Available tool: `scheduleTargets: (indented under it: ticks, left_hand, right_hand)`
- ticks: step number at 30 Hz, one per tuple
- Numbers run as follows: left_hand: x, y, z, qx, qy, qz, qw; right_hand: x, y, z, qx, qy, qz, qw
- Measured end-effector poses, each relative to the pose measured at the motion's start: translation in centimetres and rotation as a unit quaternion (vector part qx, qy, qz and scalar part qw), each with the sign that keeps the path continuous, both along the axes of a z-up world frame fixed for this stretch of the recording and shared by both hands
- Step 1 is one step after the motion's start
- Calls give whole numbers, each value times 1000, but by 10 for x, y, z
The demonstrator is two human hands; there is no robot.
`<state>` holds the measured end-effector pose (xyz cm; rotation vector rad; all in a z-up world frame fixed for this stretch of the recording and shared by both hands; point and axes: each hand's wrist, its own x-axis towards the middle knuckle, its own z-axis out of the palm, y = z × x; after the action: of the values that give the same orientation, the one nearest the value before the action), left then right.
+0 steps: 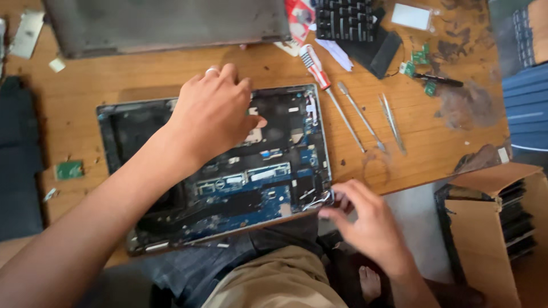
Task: The person disassembles a laptop by removing screws and detaching internal components. They use a screwdriver to loosen screws around the chassis and carefully lift parts to expose the motherboard and cooling system.
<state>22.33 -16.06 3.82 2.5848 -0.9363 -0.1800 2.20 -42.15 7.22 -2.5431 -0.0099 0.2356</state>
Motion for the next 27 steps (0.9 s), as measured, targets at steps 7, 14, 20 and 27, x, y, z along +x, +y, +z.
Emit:
scheduleTargets:
  ticks: [7, 14, 20, 27]
  left_hand:
    - [13, -3, 11, -32, 68, 18, 997]
    - [29, -20, 24, 102, 205, 71, 971]
    - [32, -24, 25, 115, 192, 91, 970]
    - [27, -15, 6, 18, 100, 32, 994]
  right_hand:
    - [-13, 3, -16, 32, -127, -28, 991]
    - [-13, -8, -28, 63, -164, -51, 983]
    - [-7, -7, -23, 63, -160, -48, 984]
    - [13, -25, -4, 143, 51, -57, 987]
